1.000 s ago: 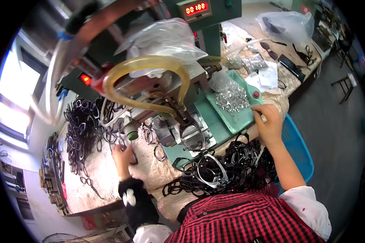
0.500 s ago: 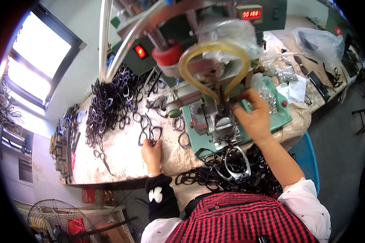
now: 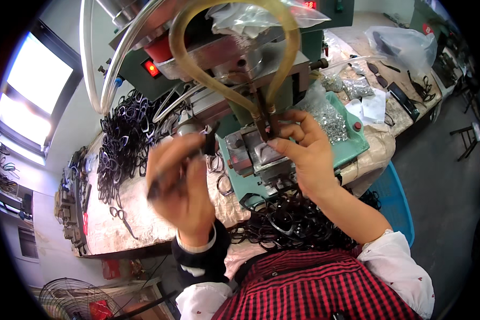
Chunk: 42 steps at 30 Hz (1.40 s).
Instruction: The person assembles spectacles by placing frames into a machine, inserting screws, and operating a lever to secure the components. The person repeatedly handles frames and screws, moving finished units aside.
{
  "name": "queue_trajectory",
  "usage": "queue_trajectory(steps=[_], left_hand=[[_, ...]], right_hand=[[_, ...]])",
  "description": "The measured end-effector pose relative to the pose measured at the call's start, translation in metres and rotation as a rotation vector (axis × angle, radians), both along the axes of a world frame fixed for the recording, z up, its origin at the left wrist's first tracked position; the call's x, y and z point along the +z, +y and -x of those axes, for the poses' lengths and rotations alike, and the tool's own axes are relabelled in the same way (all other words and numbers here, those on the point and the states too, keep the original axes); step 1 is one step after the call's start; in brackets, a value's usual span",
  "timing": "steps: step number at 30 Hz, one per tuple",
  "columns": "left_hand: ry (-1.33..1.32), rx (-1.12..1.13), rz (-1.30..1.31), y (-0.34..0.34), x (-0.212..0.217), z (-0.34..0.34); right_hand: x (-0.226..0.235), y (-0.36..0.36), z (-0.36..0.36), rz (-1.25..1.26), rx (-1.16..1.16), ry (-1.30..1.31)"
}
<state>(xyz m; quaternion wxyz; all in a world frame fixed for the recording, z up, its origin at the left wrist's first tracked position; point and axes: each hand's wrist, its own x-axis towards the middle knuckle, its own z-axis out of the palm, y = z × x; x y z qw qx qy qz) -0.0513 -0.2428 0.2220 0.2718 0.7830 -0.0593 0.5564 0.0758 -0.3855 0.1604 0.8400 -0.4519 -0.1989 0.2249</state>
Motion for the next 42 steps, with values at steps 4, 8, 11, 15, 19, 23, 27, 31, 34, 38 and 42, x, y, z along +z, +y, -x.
queue_trajectory(steps=[4, 8, 11, 15, 19, 23, 27, 31, 34, 38, 42], left_hand=[[-0.067, -0.083, 0.101, -0.007, -0.009, -0.001], [0.226, -0.181, -0.324, -0.023, -0.036, 0.004], [0.284, -0.197, -0.399, -0.03, -0.058, -0.013], [0.385, -0.166, -0.349, -0.039, -0.052, -0.009], [0.472, -0.165, -0.298, -0.044, -0.043, -0.005], [0.448, -0.187, -0.312, -0.039, -0.05, -0.008], [0.406, -0.176, -0.283, -0.041, -0.058, 0.004], [0.233, 0.116, -0.235, -0.056, -0.084, 0.052], [-0.006, 0.659, -0.162, -0.024, -0.085, 0.092], [0.195, 0.829, -0.095, 0.051, -0.042, 0.105], [0.454, 0.578, -0.541, 0.148, -0.095, 0.077]], right_hand=[[0.023, -0.023, 0.016, 0.168, 0.023, -0.21], [-0.014, -0.045, -0.016, 0.377, -0.104, -0.562], [-0.059, -0.058, -0.062, 0.538, -0.354, -0.384], [-0.062, -0.075, -0.106, 0.359, -0.617, -0.431], [-0.087, -0.093, -0.107, 0.491, -0.563, -0.458], [-0.076, -0.104, -0.067, 1.024, -0.443, -0.84], [-0.084, -0.082, -0.064, 1.083, -0.531, -1.016], [-0.091, -0.083, -0.062, 1.006, -0.58, -1.091], [-0.093, -0.094, -0.058, 0.896, -0.577, -0.833], [-0.083, -0.079, -0.062, 0.731, -0.607, -0.805], [-0.067, -0.059, -0.061, 0.661, -0.612, -0.898]])
